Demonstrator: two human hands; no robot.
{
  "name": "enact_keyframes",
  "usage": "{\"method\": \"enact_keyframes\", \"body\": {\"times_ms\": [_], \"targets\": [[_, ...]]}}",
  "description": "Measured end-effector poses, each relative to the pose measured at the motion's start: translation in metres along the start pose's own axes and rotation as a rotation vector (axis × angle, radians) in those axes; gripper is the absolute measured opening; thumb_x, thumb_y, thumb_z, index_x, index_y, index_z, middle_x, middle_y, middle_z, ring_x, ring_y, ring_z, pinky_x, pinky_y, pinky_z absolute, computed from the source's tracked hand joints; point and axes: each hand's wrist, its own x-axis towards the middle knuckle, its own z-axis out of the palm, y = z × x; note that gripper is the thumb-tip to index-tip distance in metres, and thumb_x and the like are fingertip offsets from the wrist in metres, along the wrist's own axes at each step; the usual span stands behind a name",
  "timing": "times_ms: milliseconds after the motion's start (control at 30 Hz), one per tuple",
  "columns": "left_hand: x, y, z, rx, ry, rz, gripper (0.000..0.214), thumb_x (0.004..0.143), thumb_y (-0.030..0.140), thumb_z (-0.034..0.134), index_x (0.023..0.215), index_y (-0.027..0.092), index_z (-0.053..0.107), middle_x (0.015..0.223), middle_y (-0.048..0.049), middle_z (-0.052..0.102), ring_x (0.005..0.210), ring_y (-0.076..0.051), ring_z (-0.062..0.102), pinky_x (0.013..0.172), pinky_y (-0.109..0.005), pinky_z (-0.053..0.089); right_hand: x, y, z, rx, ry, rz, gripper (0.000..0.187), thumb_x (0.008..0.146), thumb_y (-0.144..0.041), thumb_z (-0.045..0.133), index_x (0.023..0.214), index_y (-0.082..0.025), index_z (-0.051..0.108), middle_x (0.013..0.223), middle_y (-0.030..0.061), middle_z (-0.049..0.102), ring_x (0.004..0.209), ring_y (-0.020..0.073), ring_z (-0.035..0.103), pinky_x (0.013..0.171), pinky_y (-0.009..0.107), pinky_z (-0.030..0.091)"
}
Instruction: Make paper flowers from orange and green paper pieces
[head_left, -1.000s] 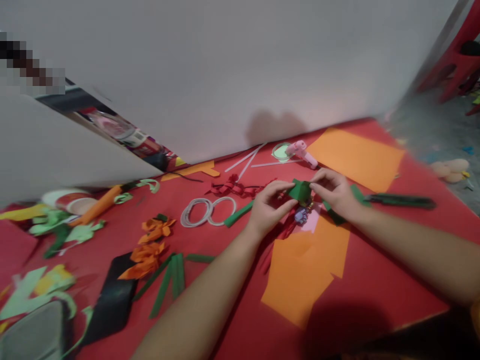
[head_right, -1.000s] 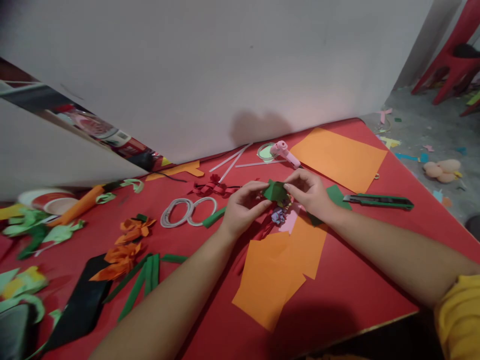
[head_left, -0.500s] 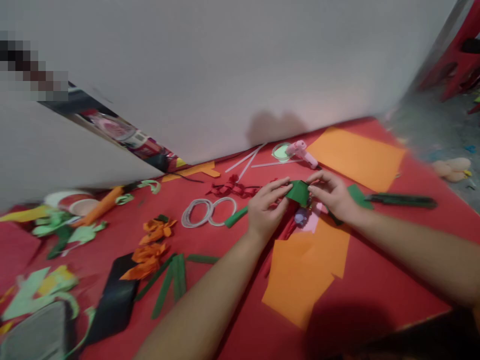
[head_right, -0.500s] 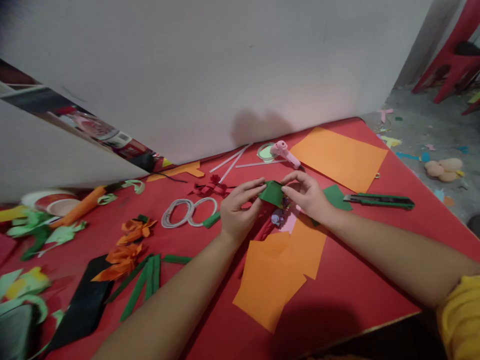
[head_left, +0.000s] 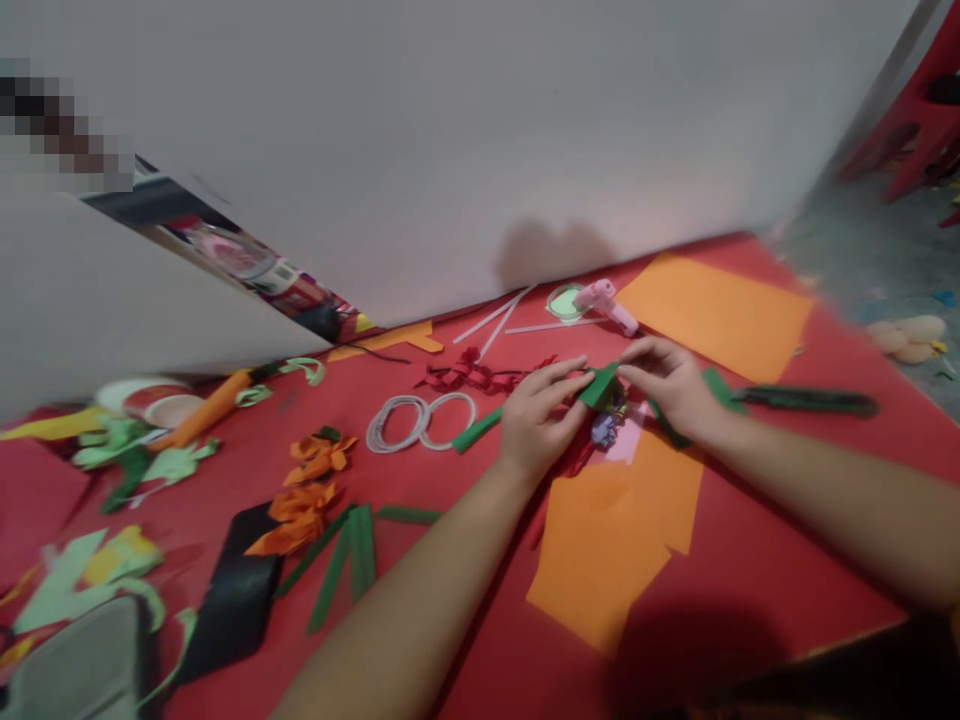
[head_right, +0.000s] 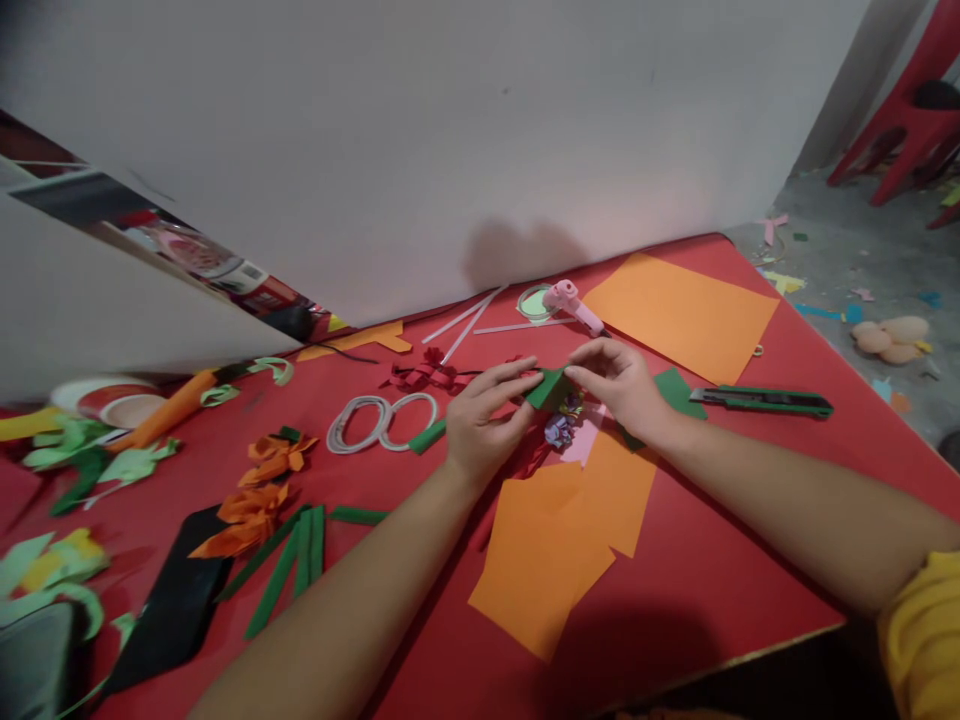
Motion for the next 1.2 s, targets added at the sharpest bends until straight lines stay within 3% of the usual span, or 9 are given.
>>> {"method": "enact_keyframes", "body": {"times_ms": [400, 600, 733, 833, 900, 1067, 1200], "targets": [[0.0, 0.003, 0.005, -0.192, 0.044, -0.084, 0.015, 0.098, 0.026, 0.076, 0.112, 0.026, 0.083, 0.122, -0.0092, 0.083, 0.111, -0.022, 0.081, 0.091, -0.037, 0.068, -0.002, -0.006, 0.002, -0.161, -0.041, -0.115, 0.025, 0.085, -0.046, 0.089, 0.089, -0.025, 0.079, 0.09, 0.0028, 0.075, 0.086, 0.0191, 0.068, 0.081, 0.034, 0.058], [-0.002, 0.002, 0.004, -0.214, 0.148, -0.035, 0.012, 0.096, 0.017, 0.077, 0.102, 0.026, 0.082, 0.111, -0.0055, 0.084, 0.103, -0.02, 0.081, 0.094, -0.038, 0.067, -0.009, -0.007, 0.004, -0.142, -0.066, 0.083, 0.035, 0.087, -0.046, 0.088, 0.111, -0.026, 0.073, 0.099, 0.0018, 0.073, 0.074, 0.0148, 0.065, 0.066, 0.03, 0.056], [-0.002, 0.004, 0.002, -0.222, 0.195, -0.001, 0.019, 0.094, 0.012, 0.077, 0.104, 0.027, 0.083, 0.107, -0.0039, 0.083, 0.099, -0.018, 0.08, 0.09, -0.035, 0.067, -0.008, -0.005, 0.005, 0.024, -0.117, 0.153, 0.043, 0.084, -0.043, 0.092, 0.116, -0.027, 0.069, 0.123, 0.0048, 0.075, 0.092, 0.0171, 0.073, 0.077, 0.031, 0.062], [-0.002, 0.005, 0.001, -0.182, 0.205, 0.012, 0.016, 0.094, 0.014, 0.078, 0.103, 0.027, 0.084, 0.106, -0.0043, 0.083, 0.097, -0.018, 0.08, 0.087, -0.035, 0.067, -0.004, -0.003, 0.004, 0.157, -0.19, 0.177, 0.051, 0.08, -0.039, 0.096, 0.122, -0.029, 0.068, 0.126, 0.0054, 0.076, 0.106, 0.0197, 0.074, 0.087, 0.032, 0.063], [-0.001, 0.005, 0.001, -0.175, 0.211, 0.015, 0.016, 0.094, 0.014, 0.078, 0.103, 0.026, 0.084, 0.106, -0.0044, 0.083, 0.097, -0.018, 0.079, 0.087, -0.035, 0.067, -0.001, -0.001, 0.002, 0.21, -0.215, 0.204, 0.055, 0.077, -0.037, 0.098, 0.123, -0.029, 0.069, 0.121, 0.0049, 0.077, 0.105, 0.0196, 0.074, 0.086, 0.031, 0.063], [-0.001, 0.0, 0.003, -0.154, 0.19, -0.034, 0.012, 0.095, 0.017, 0.076, 0.102, 0.026, 0.083, 0.103, -0.0044, 0.081, 0.097, -0.018, 0.078, 0.09, -0.036, 0.066, 0.004, 0.001, -0.002, 0.242, -0.104, 0.214, 0.049, 0.073, -0.034, 0.098, 0.114, -0.029, 0.072, 0.108, -0.0001, 0.074, 0.088, 0.0148, 0.07, 0.078, 0.028, 0.062], [0.0, -0.003, 0.005, -0.164, 0.177, -0.072, 0.009, 0.096, 0.02, 0.076, 0.099, 0.025, 0.082, 0.103, -0.0052, 0.08, 0.099, -0.019, 0.077, 0.093, -0.038, 0.066, 0.004, 0.003, -0.003, 0.219, -0.063, 0.171, 0.046, 0.074, -0.037, 0.097, 0.112, -0.029, 0.072, 0.11, -0.0001, 0.072, 0.087, 0.0149, 0.069, 0.08, 0.03, 0.063]]}}
